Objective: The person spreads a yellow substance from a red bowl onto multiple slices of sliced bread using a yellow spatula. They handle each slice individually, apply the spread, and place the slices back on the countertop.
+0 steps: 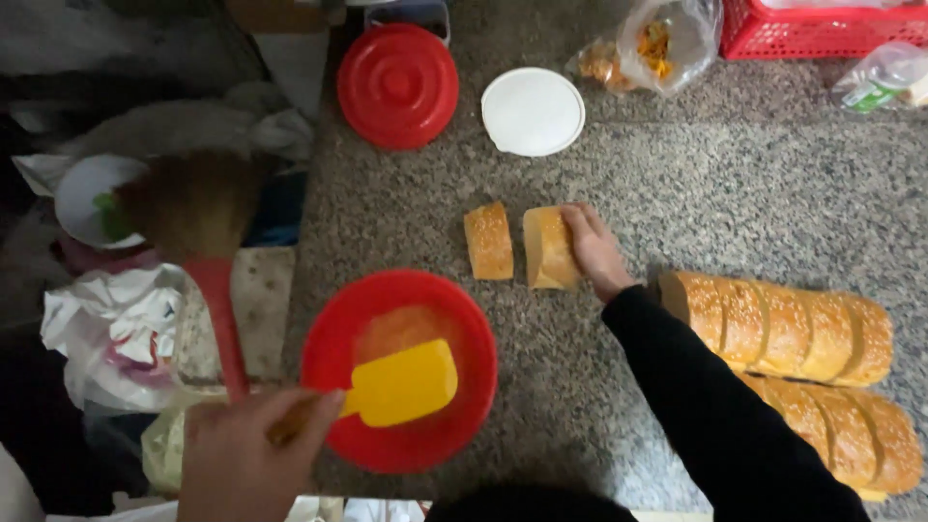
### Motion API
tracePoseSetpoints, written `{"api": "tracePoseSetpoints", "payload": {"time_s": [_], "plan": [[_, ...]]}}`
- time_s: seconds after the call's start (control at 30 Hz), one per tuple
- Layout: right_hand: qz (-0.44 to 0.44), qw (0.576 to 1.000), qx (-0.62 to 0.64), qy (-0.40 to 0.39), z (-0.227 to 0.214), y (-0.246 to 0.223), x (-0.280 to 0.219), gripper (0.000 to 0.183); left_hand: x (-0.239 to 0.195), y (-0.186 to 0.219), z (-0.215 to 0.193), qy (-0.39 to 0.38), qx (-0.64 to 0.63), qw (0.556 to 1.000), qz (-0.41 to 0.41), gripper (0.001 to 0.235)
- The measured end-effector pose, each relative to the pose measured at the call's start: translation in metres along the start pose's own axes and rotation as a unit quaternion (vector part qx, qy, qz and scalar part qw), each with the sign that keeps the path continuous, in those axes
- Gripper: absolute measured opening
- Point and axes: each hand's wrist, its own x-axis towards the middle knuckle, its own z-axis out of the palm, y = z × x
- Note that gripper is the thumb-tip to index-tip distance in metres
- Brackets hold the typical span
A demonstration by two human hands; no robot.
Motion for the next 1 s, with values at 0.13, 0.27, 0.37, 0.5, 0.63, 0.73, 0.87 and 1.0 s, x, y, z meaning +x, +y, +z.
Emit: {"api": "tracePoseSetpoints", "payload": {"time_s": [0.13,0.27,0.37,0.5,0.63,0.73,0.87,1.0], "plan": [[0.067,0.996,-0.065,-0.006,0.023,0.003,0.031,0.055,0.001,-0.019,0.019,-0.010,0.015,0.998,-0.062,0.038],[0.070,0.984,-0.162,-0.028,0.032,-0.013,0.030,0.068,-0.002,-0.026,0.031,0.018,-0.007,0.999,-0.035,0.033],[-0.005,0.981,-0.191,-0.020,0.037,0.013,0.054,0.064,-0.003,-0.015,0.040,-0.046,0.074,0.991,-0.102,0.038],[0.024,0.994,-0.102,0.028,0.024,-0.017,0.023,0.066,0.005,0.011,0.043,-0.085,0.092,0.990,-0.068,0.040],[-0.078,0.993,-0.035,0.078,0.015,-0.018,-0.013,0.069,0.015,0.039,0.051,-0.142,0.131,0.980,0.037,0.044],[-0.056,0.994,0.037,0.087,0.013,-0.032,-0.062,0.067,0.025,0.052,0.065,-0.143,0.123,0.977,0.097,0.038],[-0.062,0.992,0.095,0.053,0.009,0.020,-0.088,0.056,0.028,0.044,0.084,-0.056,0.097,0.979,0.170,0.030],[-0.061,0.994,0.078,-0.036,0.007,-0.005,-0.146,0.073,-0.004,0.026,0.074,0.138,-0.031,0.975,0.169,0.040]]}}
